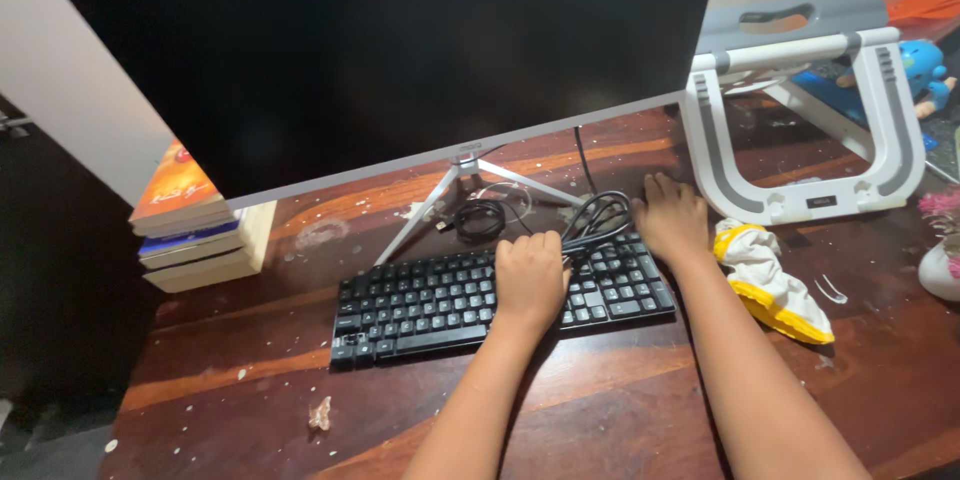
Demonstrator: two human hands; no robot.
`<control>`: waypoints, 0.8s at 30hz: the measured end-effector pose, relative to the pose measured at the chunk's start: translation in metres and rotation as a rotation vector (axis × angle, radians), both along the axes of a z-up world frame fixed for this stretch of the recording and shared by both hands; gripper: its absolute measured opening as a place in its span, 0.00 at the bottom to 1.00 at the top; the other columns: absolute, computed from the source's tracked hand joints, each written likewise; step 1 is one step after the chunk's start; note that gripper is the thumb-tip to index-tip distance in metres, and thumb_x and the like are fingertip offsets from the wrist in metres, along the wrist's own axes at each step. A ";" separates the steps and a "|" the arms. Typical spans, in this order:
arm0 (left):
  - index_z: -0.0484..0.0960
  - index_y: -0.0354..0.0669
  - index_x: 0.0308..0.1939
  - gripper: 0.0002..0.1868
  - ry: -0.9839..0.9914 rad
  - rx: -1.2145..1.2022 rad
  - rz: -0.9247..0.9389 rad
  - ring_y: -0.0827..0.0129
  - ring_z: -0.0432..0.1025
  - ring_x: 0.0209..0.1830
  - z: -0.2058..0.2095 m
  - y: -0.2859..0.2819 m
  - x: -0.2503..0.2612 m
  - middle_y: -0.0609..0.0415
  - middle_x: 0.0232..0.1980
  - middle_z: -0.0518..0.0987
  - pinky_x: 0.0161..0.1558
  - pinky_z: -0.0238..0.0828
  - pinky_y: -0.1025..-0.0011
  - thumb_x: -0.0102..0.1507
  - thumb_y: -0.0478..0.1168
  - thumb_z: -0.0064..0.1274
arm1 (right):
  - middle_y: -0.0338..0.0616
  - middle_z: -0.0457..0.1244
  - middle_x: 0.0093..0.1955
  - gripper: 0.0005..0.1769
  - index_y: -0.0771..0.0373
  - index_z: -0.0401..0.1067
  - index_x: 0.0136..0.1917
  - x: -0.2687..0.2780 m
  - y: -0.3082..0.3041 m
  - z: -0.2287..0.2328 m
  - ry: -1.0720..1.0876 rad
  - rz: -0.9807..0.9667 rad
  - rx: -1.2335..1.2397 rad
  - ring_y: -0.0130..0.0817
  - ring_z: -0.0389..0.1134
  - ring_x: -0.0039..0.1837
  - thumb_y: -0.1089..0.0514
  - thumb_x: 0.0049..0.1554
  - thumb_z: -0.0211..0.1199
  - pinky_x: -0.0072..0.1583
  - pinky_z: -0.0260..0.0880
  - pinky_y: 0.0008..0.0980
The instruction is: The person organizes a desk by coiling a keyboard cable, wiping the surface with a cloth, and stacking books. They also move a small potted plant and a container of pens before arranging the books into a neat pile.
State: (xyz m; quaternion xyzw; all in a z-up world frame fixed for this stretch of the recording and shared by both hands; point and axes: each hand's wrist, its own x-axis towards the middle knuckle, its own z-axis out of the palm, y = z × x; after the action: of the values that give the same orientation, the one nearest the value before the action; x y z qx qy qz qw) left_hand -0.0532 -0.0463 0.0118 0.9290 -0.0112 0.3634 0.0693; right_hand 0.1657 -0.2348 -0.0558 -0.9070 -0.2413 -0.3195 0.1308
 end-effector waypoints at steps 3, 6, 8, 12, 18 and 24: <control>0.75 0.45 0.33 0.17 -0.004 -0.030 0.002 0.58 0.74 0.35 -0.002 0.001 0.000 0.53 0.32 0.78 0.40 0.63 0.58 0.51 0.46 0.67 | 0.55 0.64 0.59 0.18 0.64 0.74 0.60 -0.008 -0.002 0.004 0.061 -0.006 0.071 0.56 0.65 0.61 0.56 0.58 0.62 0.60 0.65 0.54; 0.75 0.45 0.32 0.16 -0.032 -0.036 -0.002 0.58 0.74 0.36 -0.004 0.001 0.000 0.53 0.32 0.78 0.41 0.64 0.58 0.52 0.46 0.66 | 0.54 0.65 0.53 0.08 0.63 0.78 0.49 -0.020 -0.008 0.007 0.041 0.065 0.233 0.56 0.65 0.59 0.62 0.56 0.64 0.62 0.65 0.50; 0.75 0.45 0.33 0.15 -0.018 -0.060 0.003 0.57 0.74 0.35 -0.003 0.002 0.001 0.53 0.32 0.78 0.41 0.64 0.58 0.53 0.46 0.66 | 0.54 0.65 0.50 0.03 0.63 0.78 0.44 -0.028 -0.011 0.017 0.069 0.067 0.263 0.57 0.65 0.59 0.64 0.54 0.66 0.62 0.65 0.49; 0.75 0.45 0.33 0.14 -0.039 -0.103 0.000 0.56 0.75 0.35 -0.001 0.004 0.004 0.52 0.31 0.79 0.40 0.64 0.57 0.54 0.45 0.65 | 0.54 0.63 0.51 0.04 0.62 0.79 0.44 -0.054 -0.012 0.041 0.029 0.124 0.503 0.53 0.66 0.57 0.63 0.54 0.67 0.59 0.66 0.46; 0.76 0.42 0.33 0.13 -0.048 -0.294 0.026 0.51 0.76 0.37 -0.001 0.010 0.006 0.47 0.33 0.81 0.42 0.64 0.53 0.57 0.45 0.61 | 0.35 0.62 0.47 0.05 0.63 0.75 0.51 -0.088 -0.003 0.073 0.528 0.486 1.130 0.26 0.66 0.47 0.60 0.62 0.63 0.50 0.66 0.28; 0.79 0.38 0.35 0.12 -0.093 -0.465 0.021 0.47 0.76 0.40 0.003 0.018 0.005 0.43 0.36 0.82 0.45 0.66 0.51 0.56 0.44 0.59 | 0.35 0.65 0.38 0.06 0.64 0.73 0.47 -0.110 0.022 0.074 0.943 0.682 0.721 0.24 0.66 0.40 0.59 0.61 0.60 0.45 0.68 0.26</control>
State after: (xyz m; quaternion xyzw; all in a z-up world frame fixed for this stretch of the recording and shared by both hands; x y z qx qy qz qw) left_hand -0.0483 -0.0282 0.0153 0.8704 0.0791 0.3991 0.2773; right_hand 0.0561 -0.2129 0.0180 -0.7223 -0.3093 0.1085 0.6090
